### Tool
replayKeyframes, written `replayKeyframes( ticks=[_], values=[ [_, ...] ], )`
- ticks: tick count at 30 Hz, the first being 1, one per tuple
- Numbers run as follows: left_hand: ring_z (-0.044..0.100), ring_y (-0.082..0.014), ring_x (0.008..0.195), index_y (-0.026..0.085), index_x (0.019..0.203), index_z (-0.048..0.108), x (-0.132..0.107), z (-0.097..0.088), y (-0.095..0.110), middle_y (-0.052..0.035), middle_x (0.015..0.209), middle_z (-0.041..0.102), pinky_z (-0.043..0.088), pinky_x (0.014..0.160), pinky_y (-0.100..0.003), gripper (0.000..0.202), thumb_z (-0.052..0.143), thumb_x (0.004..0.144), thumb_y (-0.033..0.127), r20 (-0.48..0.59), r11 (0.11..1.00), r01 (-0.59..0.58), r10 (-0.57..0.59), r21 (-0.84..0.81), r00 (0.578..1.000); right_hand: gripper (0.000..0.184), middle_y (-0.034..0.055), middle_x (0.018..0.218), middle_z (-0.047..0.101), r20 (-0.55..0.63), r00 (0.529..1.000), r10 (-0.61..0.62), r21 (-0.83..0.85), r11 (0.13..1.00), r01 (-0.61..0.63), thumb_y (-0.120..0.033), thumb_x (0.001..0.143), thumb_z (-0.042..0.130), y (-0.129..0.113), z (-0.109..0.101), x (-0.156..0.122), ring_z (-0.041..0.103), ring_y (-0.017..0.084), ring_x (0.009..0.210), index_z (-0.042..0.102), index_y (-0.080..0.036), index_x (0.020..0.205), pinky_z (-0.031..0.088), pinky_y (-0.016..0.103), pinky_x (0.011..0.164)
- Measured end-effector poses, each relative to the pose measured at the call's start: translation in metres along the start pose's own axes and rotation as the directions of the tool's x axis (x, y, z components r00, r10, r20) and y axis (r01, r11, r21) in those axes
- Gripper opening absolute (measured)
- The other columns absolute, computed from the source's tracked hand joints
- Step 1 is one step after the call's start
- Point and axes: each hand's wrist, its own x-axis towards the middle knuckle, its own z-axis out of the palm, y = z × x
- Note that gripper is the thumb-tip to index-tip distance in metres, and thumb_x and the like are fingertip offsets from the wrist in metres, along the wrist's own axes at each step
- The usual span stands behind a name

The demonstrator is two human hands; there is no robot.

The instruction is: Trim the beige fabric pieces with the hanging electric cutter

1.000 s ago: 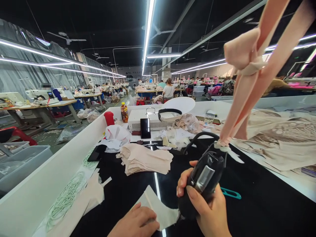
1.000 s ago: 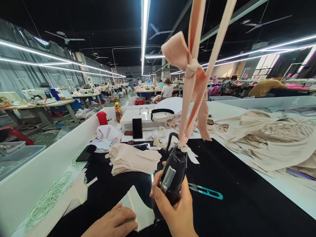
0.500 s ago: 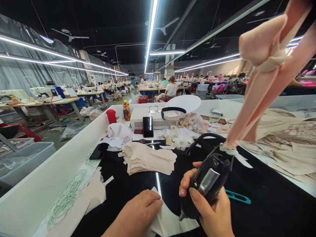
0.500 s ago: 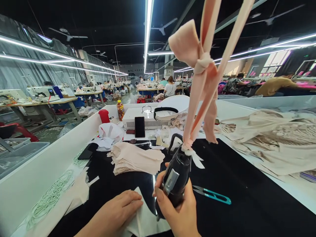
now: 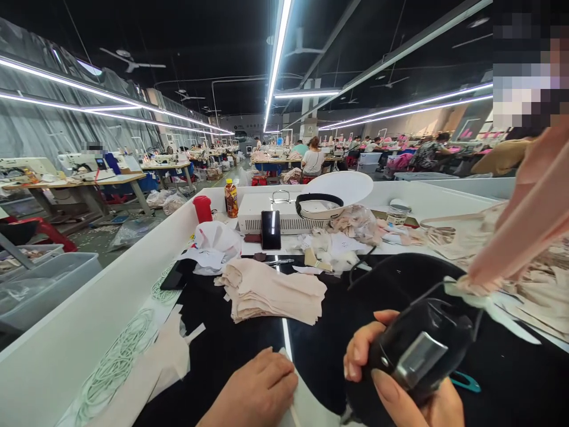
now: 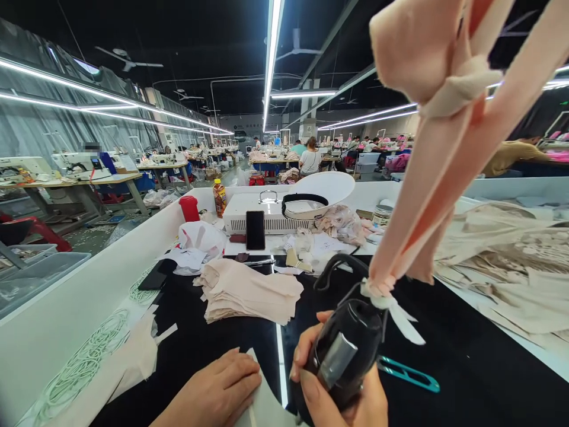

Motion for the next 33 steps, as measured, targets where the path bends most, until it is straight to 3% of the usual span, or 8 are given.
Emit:
replayKeyframes(
  ticks=[7,14,20,24,28,33],
  values=[
    [0.074,-0.0151,0.105,0.021,0.114,0.064,-0.002,0.000,0.001,-0.0036,0.107,0.074,0.053,0.110,-0.030,0.023,0.041,0.111,0.019,-0.037,0.998,0.049,-0.050,-0.029,0.998,0.040,-0.0029,0.083,0.068,-0.070,0.997,0.029,0.078,0.997,-0.024,-0.044,0.091,0.084,0.015,0.025,0.027,0.065,0.015,0.067,0.061,-0.032,0.121,0.056,0.029,0.066],
    [0.073,-0.0175,0.092,0.018,0.112,0.066,-0.001,0.004,0.000,-0.0056,0.098,0.067,0.062,0.086,-0.024,0.023,0.049,0.101,0.008,-0.120,0.999,0.023,-0.027,-0.036,0.992,0.040,-0.0035,0.082,0.070,0.005,1.000,-0.022,0.123,0.992,0.021,-0.040,0.091,0.084,0.035,0.048,0.043,0.066,0.015,0.063,0.059,-0.031,0.121,0.058,0.029,0.062],
    [0.071,-0.0190,0.094,0.019,0.112,0.067,-0.008,0.021,0.000,-0.0063,0.100,0.065,0.063,0.087,-0.027,0.030,0.040,0.103,0.009,-0.209,0.995,0.049,-0.068,-0.091,0.975,0.036,-0.0047,0.082,0.069,0.019,0.999,-0.039,0.129,0.991,0.036,-0.040,0.093,0.082,0.041,0.054,0.043,0.065,0.013,0.063,0.060,-0.032,0.119,0.058,0.027,0.063],
    [0.070,-0.0184,0.092,0.020,0.112,0.067,-0.017,0.034,-0.001,-0.0063,0.102,0.065,0.061,0.083,-0.025,0.028,0.042,0.103,0.010,-0.192,0.992,0.069,-0.089,-0.109,0.977,0.036,-0.0047,0.082,0.068,0.027,0.999,-0.040,0.125,0.991,0.036,-0.040,0.093,0.082,0.043,0.055,0.042,0.064,0.013,0.063,0.060,-0.032,0.120,0.057,0.026,0.063],
    [0.070,-0.0181,0.092,0.020,0.112,0.066,-0.018,0.033,-0.001,-0.0062,0.104,0.066,0.061,0.084,-0.025,0.028,0.041,0.103,0.010,-0.176,0.994,0.074,-0.088,-0.085,0.980,0.036,-0.0043,0.083,0.068,0.032,0.998,-0.057,0.131,0.990,0.052,-0.039,0.093,0.082,0.045,0.056,0.041,0.064,0.012,0.063,0.060,-0.032,0.121,0.057,0.025,0.063],
    [0.070,-0.0169,0.088,0.019,0.109,0.067,-0.012,0.027,-0.001,-0.0060,0.100,0.066,0.062,0.084,-0.025,0.032,0.038,0.102,0.007,-0.229,0.997,0.055,-0.068,-0.061,0.971,0.034,-0.0041,0.083,0.068,0.043,0.997,-0.059,0.144,0.988,0.052,-0.039,0.094,0.081,0.043,0.058,0.041,0.063,0.011,0.062,0.061,-0.031,0.120,0.056,0.024,0.061]
  ],
)
